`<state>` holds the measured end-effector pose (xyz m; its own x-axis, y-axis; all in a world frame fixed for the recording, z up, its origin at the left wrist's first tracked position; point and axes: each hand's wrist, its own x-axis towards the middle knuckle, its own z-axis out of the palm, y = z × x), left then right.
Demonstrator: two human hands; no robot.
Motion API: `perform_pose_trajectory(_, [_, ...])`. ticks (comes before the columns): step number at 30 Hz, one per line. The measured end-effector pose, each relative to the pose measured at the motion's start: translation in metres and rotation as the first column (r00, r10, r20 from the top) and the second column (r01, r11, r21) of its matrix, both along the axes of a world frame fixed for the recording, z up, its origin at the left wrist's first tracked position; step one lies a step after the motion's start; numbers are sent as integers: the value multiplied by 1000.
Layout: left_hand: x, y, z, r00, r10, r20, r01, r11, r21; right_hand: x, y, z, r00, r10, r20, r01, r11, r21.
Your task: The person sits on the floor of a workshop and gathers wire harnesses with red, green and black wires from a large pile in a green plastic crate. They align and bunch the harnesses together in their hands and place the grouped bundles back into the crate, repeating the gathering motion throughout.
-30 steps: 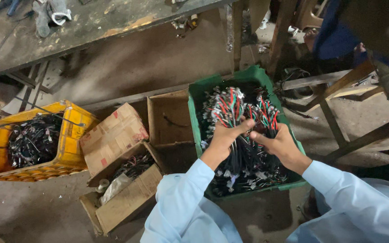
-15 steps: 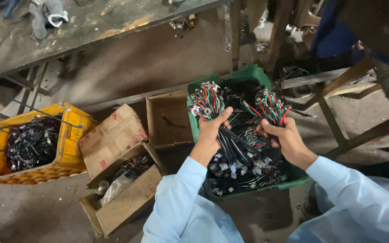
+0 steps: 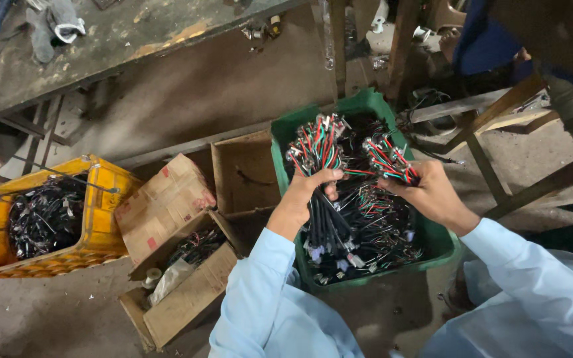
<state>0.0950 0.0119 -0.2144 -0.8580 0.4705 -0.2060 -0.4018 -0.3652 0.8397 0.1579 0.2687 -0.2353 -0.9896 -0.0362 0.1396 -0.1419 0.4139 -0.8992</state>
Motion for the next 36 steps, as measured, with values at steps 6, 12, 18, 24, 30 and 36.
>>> perform_pose_trajectory(6, [4, -4, 0, 990, -32, 137, 21, 996, 86, 5, -1, 25, 990, 132, -51, -127, 988, 84])
perform_pose_trajectory(12, [12, 2, -2, 963, -204, 178, 181, 974, 136, 15, -4, 29, 980, 182, -80, -179, 983, 46])
perform_pose_trajectory(18, [8, 8, -16, 979, -144, 144, 138, 989, 46, 16, 1, 29, 985, 162, -63, -146, 967, 211])
perform_pose_trajectory(24, [3, 17, -30, 990, -57, -126, 19, 958, -287, 20, 7, 3, 965, 204, 164, -232, 956, 180])
perform_pose_trajectory(30, [6, 25, -29, 997, -53, 62, 54, 999, -8, 22, 11, -23, 815, 386, 432, -65, 802, -594])
perform_pose_trajectory(36, [18, 19, -18, 992, -118, 39, 116, 992, 43, 35, 3, -18, 864, 389, 320, -175, 827, -534])
